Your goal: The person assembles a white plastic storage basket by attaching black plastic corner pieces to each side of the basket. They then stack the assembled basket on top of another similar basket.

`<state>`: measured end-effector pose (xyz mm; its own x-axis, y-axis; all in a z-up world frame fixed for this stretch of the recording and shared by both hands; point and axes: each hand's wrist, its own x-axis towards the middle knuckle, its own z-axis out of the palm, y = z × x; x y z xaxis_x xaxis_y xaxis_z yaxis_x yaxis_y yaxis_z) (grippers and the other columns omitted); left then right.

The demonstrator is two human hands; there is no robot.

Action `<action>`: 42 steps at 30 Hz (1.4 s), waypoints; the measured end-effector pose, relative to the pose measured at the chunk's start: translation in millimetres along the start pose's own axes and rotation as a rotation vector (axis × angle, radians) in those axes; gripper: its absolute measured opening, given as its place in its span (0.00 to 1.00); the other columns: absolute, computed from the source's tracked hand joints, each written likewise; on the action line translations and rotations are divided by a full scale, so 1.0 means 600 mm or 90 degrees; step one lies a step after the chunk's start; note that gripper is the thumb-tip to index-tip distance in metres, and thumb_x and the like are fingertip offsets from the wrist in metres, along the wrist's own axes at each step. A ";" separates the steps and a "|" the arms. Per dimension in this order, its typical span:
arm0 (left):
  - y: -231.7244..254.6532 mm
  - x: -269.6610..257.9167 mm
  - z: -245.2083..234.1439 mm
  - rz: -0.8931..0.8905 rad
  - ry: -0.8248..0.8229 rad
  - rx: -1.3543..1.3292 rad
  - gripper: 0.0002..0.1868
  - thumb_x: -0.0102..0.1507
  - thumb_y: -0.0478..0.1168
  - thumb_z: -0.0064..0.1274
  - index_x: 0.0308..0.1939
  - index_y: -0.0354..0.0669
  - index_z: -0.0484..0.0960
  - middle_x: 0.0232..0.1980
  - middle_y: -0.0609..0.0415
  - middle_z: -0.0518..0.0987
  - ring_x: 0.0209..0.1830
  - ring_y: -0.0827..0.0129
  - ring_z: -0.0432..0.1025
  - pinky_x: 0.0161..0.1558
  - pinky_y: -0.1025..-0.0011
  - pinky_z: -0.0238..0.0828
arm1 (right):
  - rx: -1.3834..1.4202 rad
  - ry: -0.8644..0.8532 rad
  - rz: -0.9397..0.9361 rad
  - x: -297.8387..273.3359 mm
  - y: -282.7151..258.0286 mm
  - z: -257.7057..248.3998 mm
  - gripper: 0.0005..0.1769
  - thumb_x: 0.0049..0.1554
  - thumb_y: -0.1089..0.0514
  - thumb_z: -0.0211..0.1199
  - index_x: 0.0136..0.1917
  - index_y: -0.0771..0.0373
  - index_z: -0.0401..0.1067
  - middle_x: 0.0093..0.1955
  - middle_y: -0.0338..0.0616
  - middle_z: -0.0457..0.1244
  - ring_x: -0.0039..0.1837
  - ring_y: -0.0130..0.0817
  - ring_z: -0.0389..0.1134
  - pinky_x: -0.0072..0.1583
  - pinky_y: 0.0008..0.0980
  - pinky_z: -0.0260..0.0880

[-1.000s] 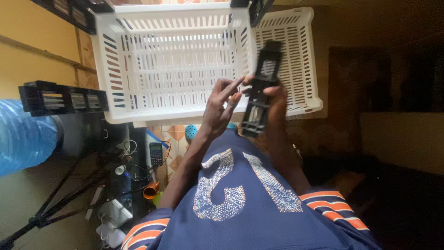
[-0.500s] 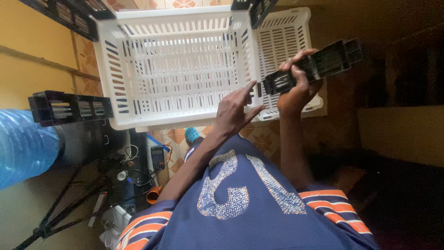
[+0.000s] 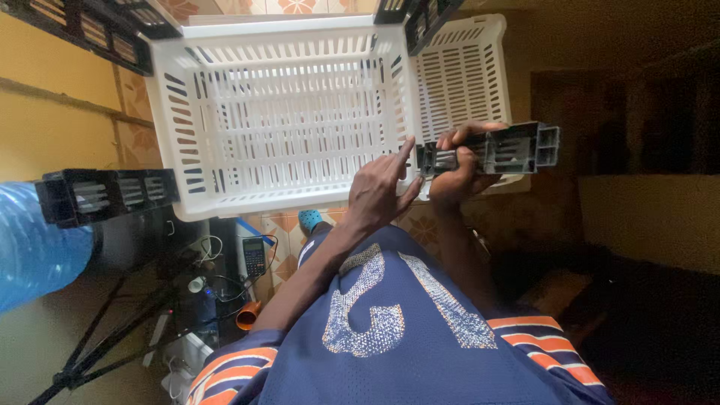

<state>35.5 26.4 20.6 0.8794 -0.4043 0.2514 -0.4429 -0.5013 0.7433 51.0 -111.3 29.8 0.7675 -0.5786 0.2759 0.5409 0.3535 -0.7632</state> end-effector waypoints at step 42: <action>0.009 0.013 0.001 -0.074 -0.028 -0.031 0.37 0.62 0.38 0.56 0.76 0.39 0.67 0.49 0.45 0.78 0.48 0.56 0.76 0.50 0.61 0.76 | -0.145 -0.227 0.036 -0.021 0.057 -0.057 0.18 0.66 0.51 0.56 0.62 0.62 0.58 0.51 0.46 0.59 0.53 0.32 0.60 0.61 0.34 0.67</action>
<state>39.6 20.1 26.3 0.9154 -0.3795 0.1342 -0.3278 -0.5094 0.7956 48.1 -116.8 -19.8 0.8862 -0.2584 0.3846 0.4358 0.1829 -0.8813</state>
